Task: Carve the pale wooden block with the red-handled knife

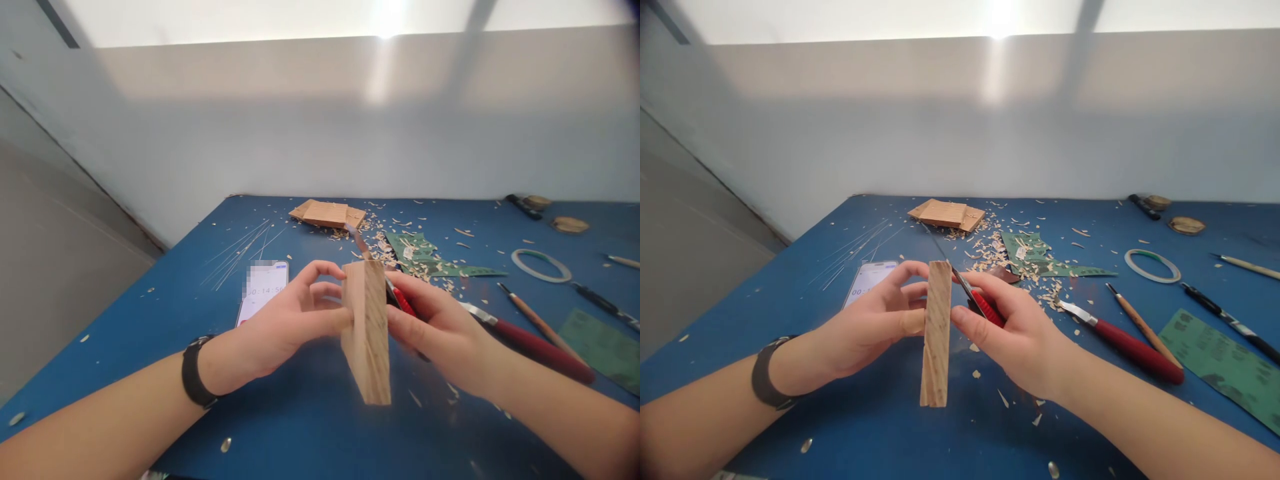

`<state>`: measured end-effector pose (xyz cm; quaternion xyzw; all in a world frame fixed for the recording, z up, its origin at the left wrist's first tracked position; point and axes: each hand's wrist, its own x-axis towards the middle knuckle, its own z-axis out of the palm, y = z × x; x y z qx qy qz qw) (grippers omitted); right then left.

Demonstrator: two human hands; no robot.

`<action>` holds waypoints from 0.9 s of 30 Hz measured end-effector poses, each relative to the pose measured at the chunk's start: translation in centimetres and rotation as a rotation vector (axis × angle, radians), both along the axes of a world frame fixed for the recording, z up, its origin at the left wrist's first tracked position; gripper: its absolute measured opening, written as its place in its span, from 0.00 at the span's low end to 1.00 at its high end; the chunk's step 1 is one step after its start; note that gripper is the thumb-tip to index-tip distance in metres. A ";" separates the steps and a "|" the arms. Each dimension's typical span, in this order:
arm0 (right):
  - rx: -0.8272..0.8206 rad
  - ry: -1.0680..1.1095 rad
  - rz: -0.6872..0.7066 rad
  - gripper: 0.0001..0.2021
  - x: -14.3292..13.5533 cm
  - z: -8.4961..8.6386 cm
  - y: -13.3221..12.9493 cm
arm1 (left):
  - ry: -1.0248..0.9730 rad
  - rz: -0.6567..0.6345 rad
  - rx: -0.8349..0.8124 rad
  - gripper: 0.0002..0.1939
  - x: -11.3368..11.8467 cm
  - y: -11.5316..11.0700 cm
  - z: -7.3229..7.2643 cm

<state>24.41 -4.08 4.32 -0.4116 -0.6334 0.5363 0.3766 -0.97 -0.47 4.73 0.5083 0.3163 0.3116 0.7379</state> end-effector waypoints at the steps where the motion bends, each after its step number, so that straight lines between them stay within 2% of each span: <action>1: -0.039 0.038 0.010 0.22 0.0 -0.1 -0.1 | 0.019 0.013 0.000 0.29 0.0 0.0 0.1; 4: -0.159 0.165 0.029 0.22 -0.3 -0.1 -0.1 | 0.045 0.039 -0.024 0.34 0.1 -0.1 0.3; 7: -0.298 0.276 -0.023 0.25 -0.7 0.1 0.0 | 0.069 0.107 -0.060 0.43 0.3 -0.1 0.4; 9: -0.353 0.312 -0.070 0.28 -0.8 0.3 0.2 | 0.072 0.160 -0.074 0.44 0.4 0.0 0.5; 16: -0.381 0.264 -0.175 0.28 -0.4 0.4 0.2 | 0.034 0.174 -0.017 0.32 0.3 0.3 0.7; 27: -0.376 0.253 -0.265 0.25 -0.3 -0.2 1.0 | 0.023 0.228 -0.043 0.29 0.4 0.6 0.5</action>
